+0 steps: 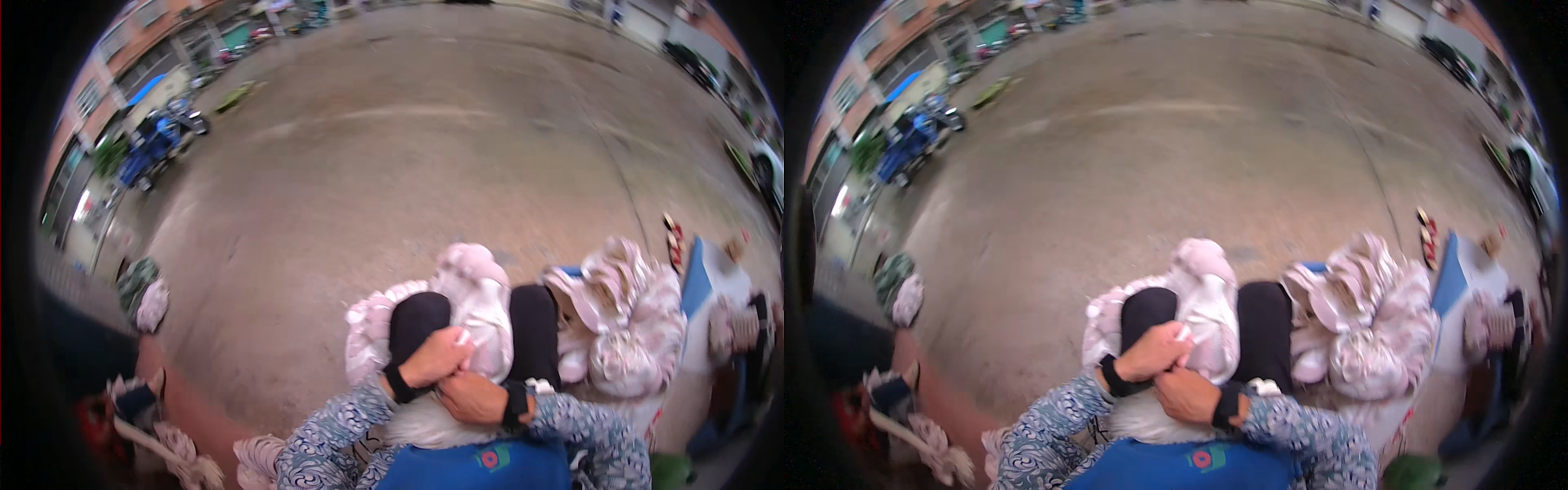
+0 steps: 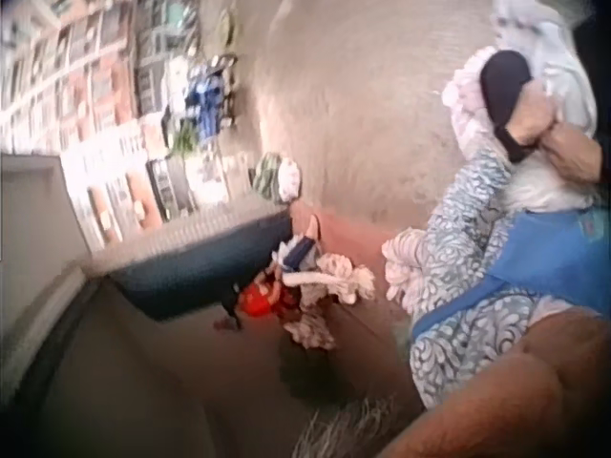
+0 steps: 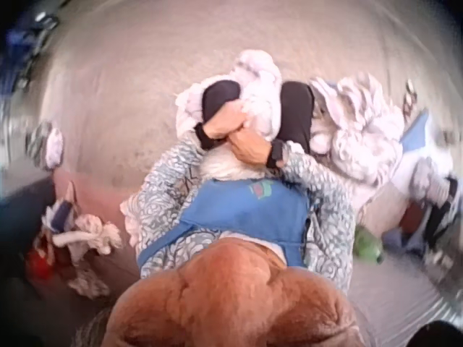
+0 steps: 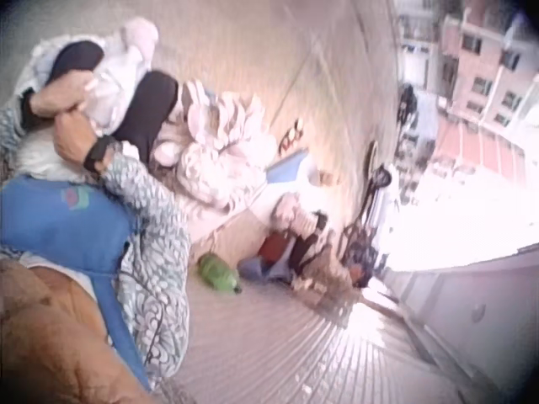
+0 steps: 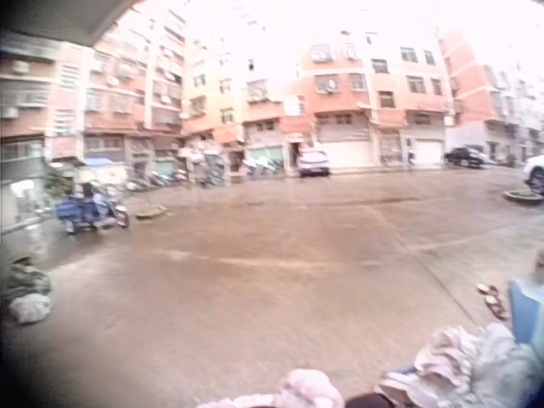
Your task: Lacing white and pink sneakers by hand.
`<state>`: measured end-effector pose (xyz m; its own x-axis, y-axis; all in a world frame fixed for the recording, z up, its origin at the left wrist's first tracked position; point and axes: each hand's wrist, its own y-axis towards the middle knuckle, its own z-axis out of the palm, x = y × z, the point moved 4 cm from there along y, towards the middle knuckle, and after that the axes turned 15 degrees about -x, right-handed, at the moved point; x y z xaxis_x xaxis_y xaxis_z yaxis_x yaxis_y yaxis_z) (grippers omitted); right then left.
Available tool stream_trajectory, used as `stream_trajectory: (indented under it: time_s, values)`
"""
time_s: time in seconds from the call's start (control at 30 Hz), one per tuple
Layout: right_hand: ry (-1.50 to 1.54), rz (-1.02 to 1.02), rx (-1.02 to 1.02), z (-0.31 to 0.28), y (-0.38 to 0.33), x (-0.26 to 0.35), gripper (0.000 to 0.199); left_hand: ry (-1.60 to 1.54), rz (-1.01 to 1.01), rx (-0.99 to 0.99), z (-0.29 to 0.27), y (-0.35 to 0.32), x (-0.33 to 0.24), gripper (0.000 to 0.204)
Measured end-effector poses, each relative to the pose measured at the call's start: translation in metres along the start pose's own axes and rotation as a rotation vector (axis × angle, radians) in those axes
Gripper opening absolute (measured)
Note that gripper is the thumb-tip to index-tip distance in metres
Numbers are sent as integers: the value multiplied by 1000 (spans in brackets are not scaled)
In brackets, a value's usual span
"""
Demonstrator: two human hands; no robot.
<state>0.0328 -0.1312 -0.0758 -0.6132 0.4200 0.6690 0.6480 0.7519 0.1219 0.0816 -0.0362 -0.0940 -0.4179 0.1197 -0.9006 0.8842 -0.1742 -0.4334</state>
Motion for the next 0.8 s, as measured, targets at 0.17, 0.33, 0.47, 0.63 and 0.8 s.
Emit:
stream_trajectory:
  time_s: [0.17, 0.33, 0.47, 0.63, 0.8]
  values:
    - [266, 178, -158, -75, -10, 15, 19, 329, 705, -450, -12, 5, 22, 28]
    - [-123, 239, -560, -110, -17, -42, 14, 812, 536, -180, 8, -8, 0, 65]
    - [-204, 229, -492, -99, -11, -70, 19, 987, 686, -237, 14, -12, -7, 80]
    - [-360, 159, -560, -92, -5, -59, 17, 1035, 668, -182, 12, -6, -1, 82]
    - [-490, 36, -473, -78, -3, -60, 8, 1205, 658, -172, 18, -13, 4, 87]
